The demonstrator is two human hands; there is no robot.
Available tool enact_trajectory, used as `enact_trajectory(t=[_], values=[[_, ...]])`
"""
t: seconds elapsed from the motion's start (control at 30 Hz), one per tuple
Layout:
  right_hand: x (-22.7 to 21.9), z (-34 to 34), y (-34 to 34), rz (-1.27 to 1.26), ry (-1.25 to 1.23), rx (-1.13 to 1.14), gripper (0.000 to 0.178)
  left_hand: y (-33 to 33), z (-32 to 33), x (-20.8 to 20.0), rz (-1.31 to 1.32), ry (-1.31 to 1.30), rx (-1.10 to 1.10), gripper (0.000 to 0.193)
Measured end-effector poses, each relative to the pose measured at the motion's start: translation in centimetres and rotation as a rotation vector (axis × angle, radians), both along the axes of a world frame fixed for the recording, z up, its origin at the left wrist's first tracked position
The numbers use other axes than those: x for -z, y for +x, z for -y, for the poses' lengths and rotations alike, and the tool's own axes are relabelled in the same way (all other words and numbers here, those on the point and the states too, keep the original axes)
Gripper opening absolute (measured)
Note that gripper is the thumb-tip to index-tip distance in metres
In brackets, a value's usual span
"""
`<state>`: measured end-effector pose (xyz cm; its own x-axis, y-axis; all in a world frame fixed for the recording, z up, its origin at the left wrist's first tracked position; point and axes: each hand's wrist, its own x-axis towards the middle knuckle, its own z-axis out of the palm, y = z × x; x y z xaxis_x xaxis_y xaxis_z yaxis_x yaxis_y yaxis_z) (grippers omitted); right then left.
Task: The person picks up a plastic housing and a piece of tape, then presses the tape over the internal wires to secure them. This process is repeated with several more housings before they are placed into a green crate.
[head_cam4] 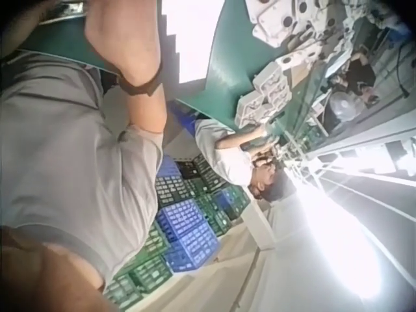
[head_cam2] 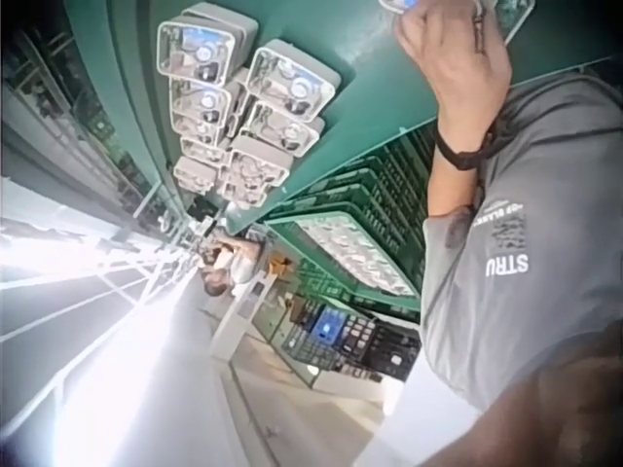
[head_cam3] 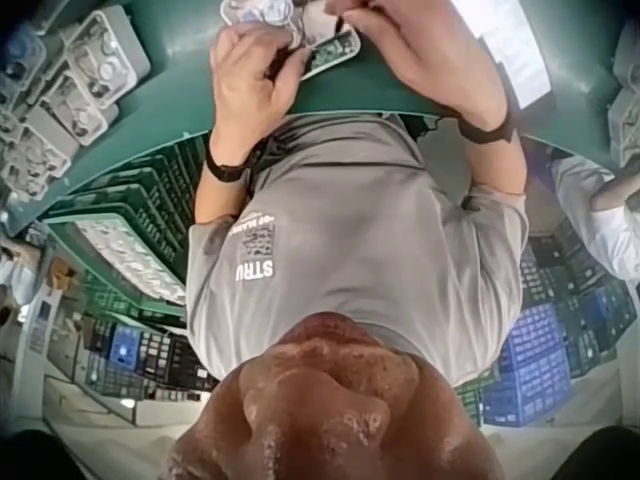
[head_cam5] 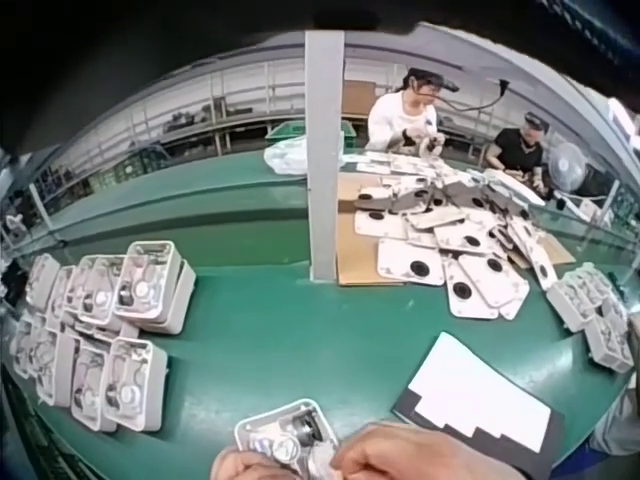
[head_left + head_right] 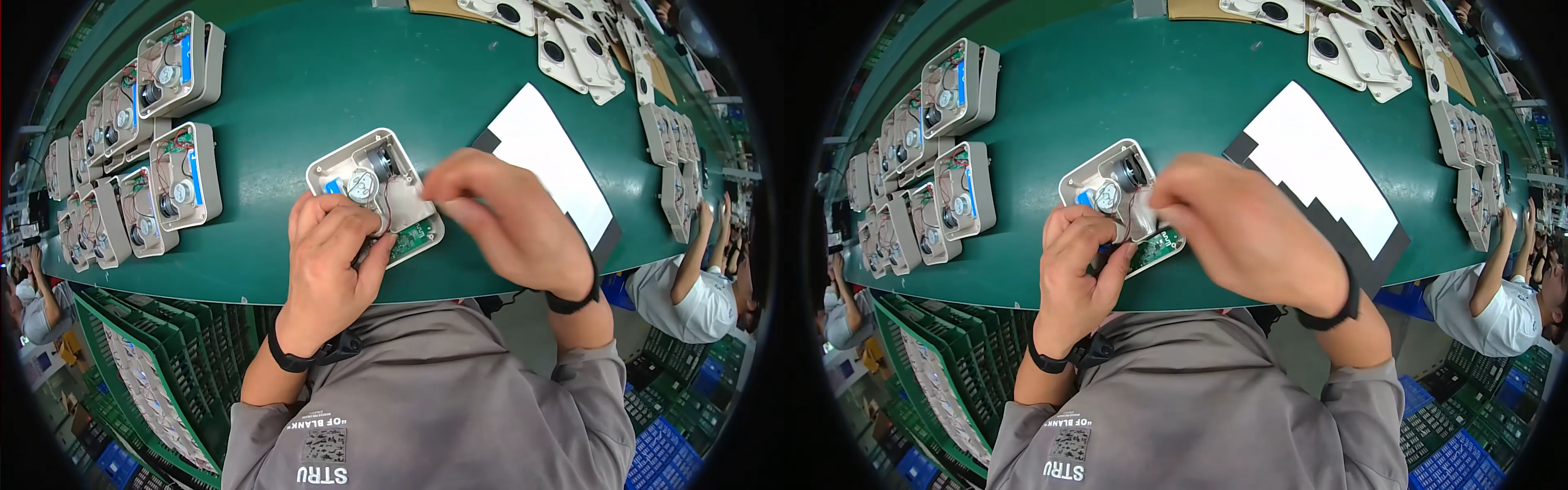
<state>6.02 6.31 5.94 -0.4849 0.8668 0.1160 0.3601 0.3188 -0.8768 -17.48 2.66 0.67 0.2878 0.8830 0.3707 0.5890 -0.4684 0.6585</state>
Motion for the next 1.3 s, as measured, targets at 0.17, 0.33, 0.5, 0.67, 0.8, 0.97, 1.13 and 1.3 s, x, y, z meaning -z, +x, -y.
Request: enact_trajectory(t=[0.17, 0.33, 0.5, 0.67, 0.8, 0.97, 1.13, 1.3], values=[[1.6, -1.2, -2.6, 0.106, 0.095, -0.205, 0.008, -0.8, 0.0, -0.3, 0.078, -0.045, 0.049, 0.023], [1.8, -1.4, -3.1, 0.097, 0.055, -0.212, 0.009, -1.0, 0.4, 0.7, 0.125, -0.028, 0.011, 0.021], [2.1, -1.2, -3.8, 0.131, 0.105, -0.169, 0.008, -0.8, 0.4, 0.9, 0.123, -0.046, 0.009, 0.02], [2.2, -0.5, -4.3, 0.141, 0.156, -0.089, 0.012, -0.6, 0.1, 0.9, 0.141, -0.044, -0.01, 0.023], [2.3, -1.1, -4.8, 0.136, 0.177, -0.124, 0.015, -1.1, 0.1, 0.7, 0.122, -0.039, -0.003, 0.022], [2.1, -1.5, -4.1, 0.098, 0.164, -0.181, 0.016, -1.4, -0.6, 0.2, 0.116, -0.084, 0.074, 0.02], [1.8, -1.4, -4.2, 0.061, 0.038, -0.163, 0.017, -1.6, -0.3, -0.8, 0.148, -0.143, 0.082, 0.022], [1.2, 0.1, -4.0, 0.008, -0.179, -0.028, 0.015, -1.0, 0.1, 0.5, 0.162, -0.089, 0.025, 0.023]])
